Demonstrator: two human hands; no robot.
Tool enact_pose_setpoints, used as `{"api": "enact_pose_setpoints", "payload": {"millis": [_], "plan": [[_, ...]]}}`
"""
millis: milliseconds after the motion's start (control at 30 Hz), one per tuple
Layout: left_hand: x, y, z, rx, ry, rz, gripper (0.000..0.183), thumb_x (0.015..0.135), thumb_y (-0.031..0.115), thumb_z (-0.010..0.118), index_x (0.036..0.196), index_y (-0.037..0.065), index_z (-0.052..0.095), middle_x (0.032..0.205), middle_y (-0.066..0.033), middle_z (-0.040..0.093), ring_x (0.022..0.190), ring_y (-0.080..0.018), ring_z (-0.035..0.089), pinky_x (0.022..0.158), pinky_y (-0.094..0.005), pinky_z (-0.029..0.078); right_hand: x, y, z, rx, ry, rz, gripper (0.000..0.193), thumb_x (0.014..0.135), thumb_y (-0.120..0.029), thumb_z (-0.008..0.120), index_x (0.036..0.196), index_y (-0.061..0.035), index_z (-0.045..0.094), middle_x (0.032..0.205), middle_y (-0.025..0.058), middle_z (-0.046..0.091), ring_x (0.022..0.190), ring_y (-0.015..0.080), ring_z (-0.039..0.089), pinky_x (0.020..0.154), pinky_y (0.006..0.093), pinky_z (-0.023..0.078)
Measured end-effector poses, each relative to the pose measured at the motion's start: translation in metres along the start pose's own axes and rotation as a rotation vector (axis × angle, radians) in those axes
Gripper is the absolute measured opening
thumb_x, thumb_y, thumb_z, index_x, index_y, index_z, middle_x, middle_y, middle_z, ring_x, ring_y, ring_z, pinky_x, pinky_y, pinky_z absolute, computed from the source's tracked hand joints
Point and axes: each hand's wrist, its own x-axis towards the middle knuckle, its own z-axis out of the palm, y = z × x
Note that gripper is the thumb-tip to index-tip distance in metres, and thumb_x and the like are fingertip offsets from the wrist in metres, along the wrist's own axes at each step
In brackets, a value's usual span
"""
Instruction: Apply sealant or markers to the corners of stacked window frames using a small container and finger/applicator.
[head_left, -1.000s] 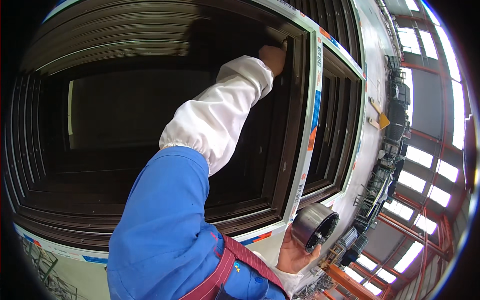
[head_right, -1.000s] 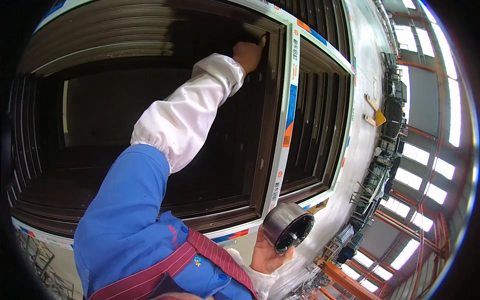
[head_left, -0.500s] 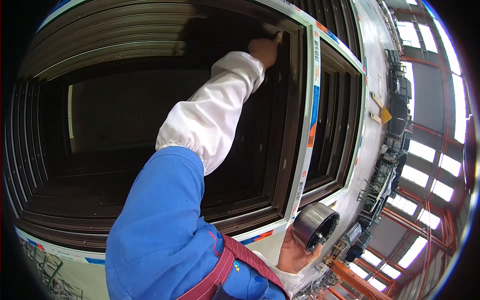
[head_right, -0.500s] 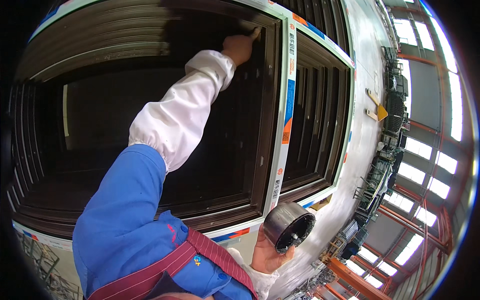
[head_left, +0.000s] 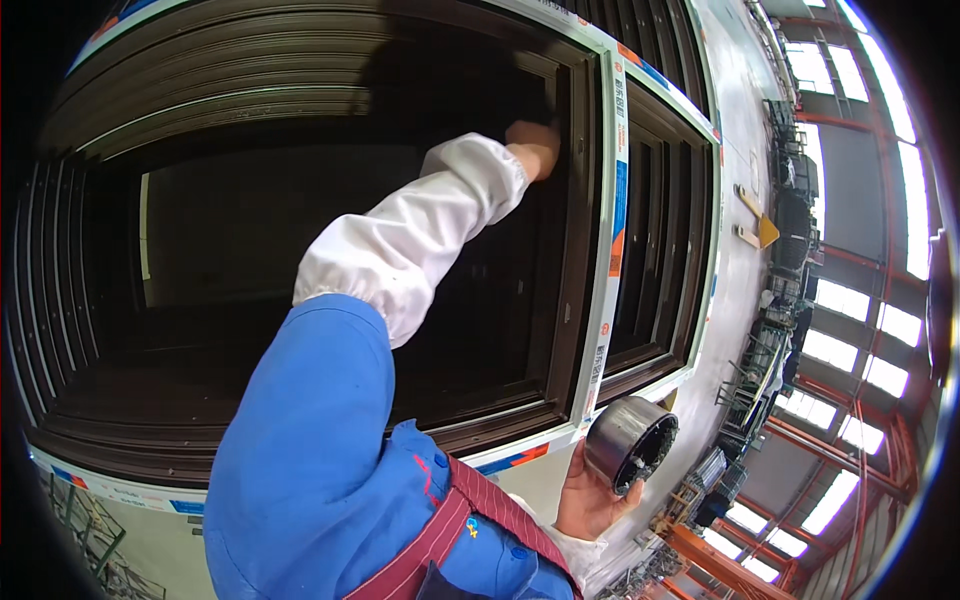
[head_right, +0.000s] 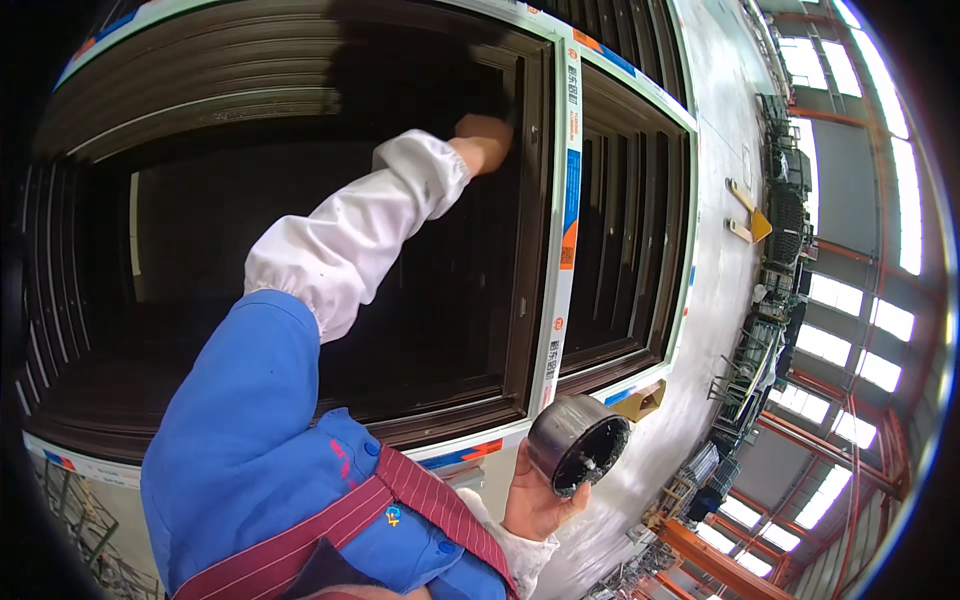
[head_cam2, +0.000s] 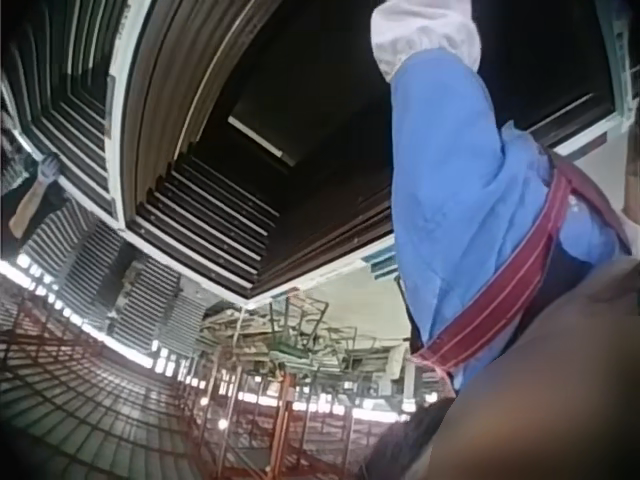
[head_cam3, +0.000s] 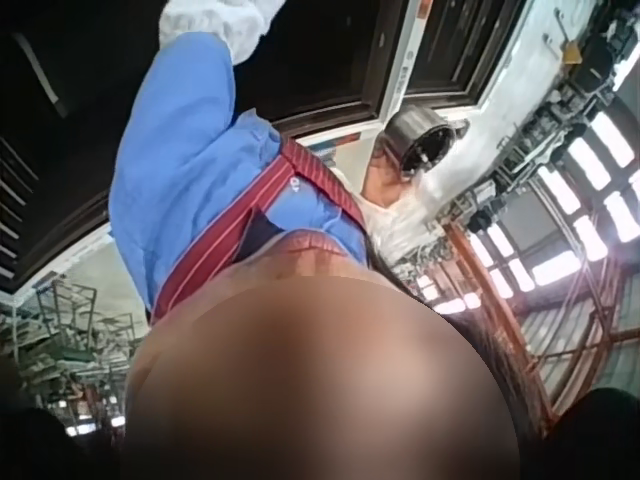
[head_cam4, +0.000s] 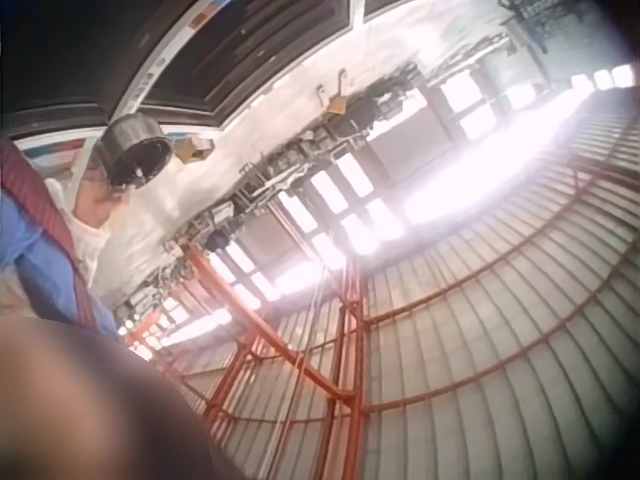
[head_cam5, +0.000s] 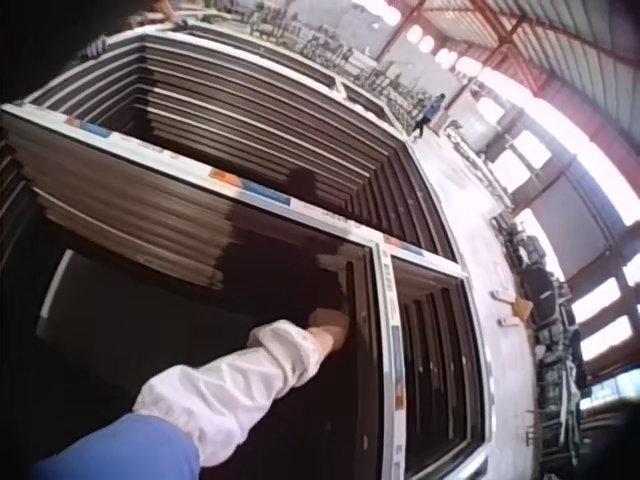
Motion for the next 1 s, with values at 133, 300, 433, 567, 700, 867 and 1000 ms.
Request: {"api": "enact_pose_setpoints", "payload": {"millis": [133,300,433,567,700,867,1000], "plan": [[-0.097,-0.007,-0.032,0.027,0.004,0.230,0.040,0.084,0.017,0.051,0.123,0.007,0.055,0.102,-0.0144,0.067,0.095,-0.0303,0.065,0.074,-0.0420,0.052,-0.011,-0.003,-0.015,0.031,-0.014,0.025,0.056,0.083,-0.038,0.062,0.130,-0.0100,0.049,0.129,0.0145,0.052,0.118,0.0333,0.051,0.103,0.0500,0.039],[-0.217,0.011,-0.090,-0.216,-0.045,0.527,0.034,0.080,0.016,0.053,0.112,0.005,0.057,0.086,-0.0199,0.065,0.085,-0.0374,0.063,0.072,-0.0457,0.050,-0.025,-0.003,-0.036,0.044,-0.080,0.084,0.054,0.085,-0.037,0.060,0.129,-0.0066,0.049,0.130,0.0160,0.052,0.118,0.0316,0.051,0.104,0.0492,0.038],[-0.317,0.056,-0.114,-0.569,-0.102,0.979,0.041,0.088,0.029,0.054,0.124,0.009,0.052,0.077,-0.0232,0.062,0.072,-0.0396,0.061,0.065,-0.0457,0.049,-0.042,0.000,-0.061,-0.060,-0.091,0.121,0.056,0.087,-0.037,0.058,0.132,-0.0067,0.045,0.133,0.0156,0.048,0.121,0.0304,0.048,0.104,0.0487,0.039],[-0.393,0.099,-0.124,-0.382,-0.389,1.113,0.046,0.092,0.041,0.045,0.123,0.008,0.053,0.071,-0.0219,0.061,0.066,-0.0397,0.060,0.059,-0.0462,0.048,-0.061,0.001,-0.070,-0.012,-0.180,0.189,0.054,0.088,-0.036,0.056,0.130,-0.0038,0.045,0.132,0.0144,0.049,0.123,0.0295,0.045,0.109,0.0477,0.033],[-0.425,0.106,-0.084,0.051,-0.242,1.296,0.043,0.093,0.042,0.043,0.100,0.004,0.062,0.063,-0.0165,0.061,0.057,-0.0340,0.061,0.048,-0.0411,0.047,-0.074,0.004,-0.088,0.048,-0.307,0.289,0.041,0.092,-0.033,0.051,0.120,-0.0024,0.051,0.124,0.0140,0.054,0.116,0.0267,0.051,0.106,0.0446,0.036],[-0.435,0.095,-0.100,0.076,-0.374,1.128,0.034,0.091,0.039,0.050,0.087,0.007,0.060,0.056,-0.0140,0.057,0.057,-0.0320,0.060,0.049,-0.0386,0.046,-0.089,0.006,-0.083,0.026,-0.245,0.268,0.046,0.092,-0.031,0.050,0.129,-0.0035,0.044,0.127,0.0136,0.053,0.114,0.0269,0.053,0.105,0.0439,0.039],[-0.408,0.070,-0.121,-0.208,-0.588,1.057,0.041,0.085,0.024,0.062,0.125,0.017,0.055,0.056,-0.0102,0.055,0.052,-0.0258,0.055,0.051,-0.0337,0.043,-0.099,0.008,-0.076,-0.035,-0.178,0.207,0.058,0.090,-0.034,0.052,0.138,-0.0076,0.035,0.135,0.0130,0.046,0.122,0.0296,0.047,0.106,0.0452,0.038]]}}
